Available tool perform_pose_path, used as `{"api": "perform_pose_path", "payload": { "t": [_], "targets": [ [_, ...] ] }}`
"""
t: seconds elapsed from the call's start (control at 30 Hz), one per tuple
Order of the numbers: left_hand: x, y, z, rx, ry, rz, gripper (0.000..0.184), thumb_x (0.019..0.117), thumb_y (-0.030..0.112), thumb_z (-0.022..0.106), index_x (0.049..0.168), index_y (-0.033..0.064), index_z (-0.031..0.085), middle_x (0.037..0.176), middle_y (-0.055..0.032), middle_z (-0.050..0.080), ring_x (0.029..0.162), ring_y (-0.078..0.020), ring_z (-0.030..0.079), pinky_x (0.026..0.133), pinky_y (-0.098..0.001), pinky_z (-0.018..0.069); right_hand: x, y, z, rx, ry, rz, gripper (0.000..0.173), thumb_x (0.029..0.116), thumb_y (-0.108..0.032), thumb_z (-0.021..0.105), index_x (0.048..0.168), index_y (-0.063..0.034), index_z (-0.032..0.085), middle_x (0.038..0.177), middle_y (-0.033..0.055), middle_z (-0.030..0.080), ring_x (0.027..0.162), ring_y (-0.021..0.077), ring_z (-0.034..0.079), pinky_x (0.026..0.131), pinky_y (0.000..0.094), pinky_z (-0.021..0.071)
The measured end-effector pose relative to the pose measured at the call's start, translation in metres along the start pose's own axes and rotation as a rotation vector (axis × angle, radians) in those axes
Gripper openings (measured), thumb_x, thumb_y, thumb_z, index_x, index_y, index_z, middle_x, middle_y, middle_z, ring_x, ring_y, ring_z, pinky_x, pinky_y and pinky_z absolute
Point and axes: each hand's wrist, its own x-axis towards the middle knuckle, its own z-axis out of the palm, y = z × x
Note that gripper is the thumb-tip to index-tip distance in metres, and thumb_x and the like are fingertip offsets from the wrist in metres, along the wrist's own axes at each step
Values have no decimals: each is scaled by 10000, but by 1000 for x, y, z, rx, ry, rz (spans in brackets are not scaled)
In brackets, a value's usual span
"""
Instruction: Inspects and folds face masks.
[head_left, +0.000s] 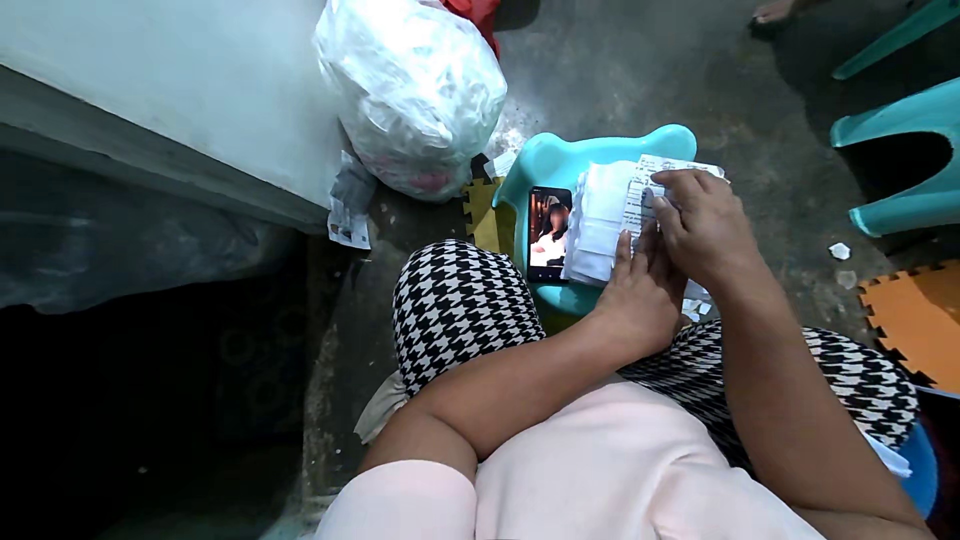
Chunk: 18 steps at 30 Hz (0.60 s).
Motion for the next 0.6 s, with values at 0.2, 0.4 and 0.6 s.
{"api": "perform_pose_path", "payload": {
  "t": [0.2, 0.4, 0.6],
  "targets": [
    [1, -1, -3, -19, -40, 3, 664, 1037, 416, 525, 1562, 31, 394, 1657, -219, 277, 1566, -420, 106, 1203, -694, -53, 5, 6, 14, -42, -32, 3, 427, 1094, -314, 403, 1393, -58, 569, 1397, 246, 554, 1323, 471, 501, 1036, 692, 381],
    [1, -1, -4, -51, -62, 9, 641, 1034, 438, 535, 1550, 70, 435, 1654, -193, 301, 1568, -412, 107, 1197, -704, -62, 4, 5, 18, -55, -8, -23, 471, 1093, -349, 365, 1417, -66, 559, 1436, 238, 539, 1377, 444, 470, 1084, 682, 345],
    [2, -1, -1, -15, -62, -2, 660, 1037, 475, 508, 1545, 59, 438, 1648, -201, 311, 1566, -420, 104, 1193, -705, -79, 4, 5, 22, -68, -5, -28, 494, 1096, -372, 344, 1420, -62, 554, 1455, 221, 538, 1406, 429, 450, 1106, 682, 325]
  ]
}}
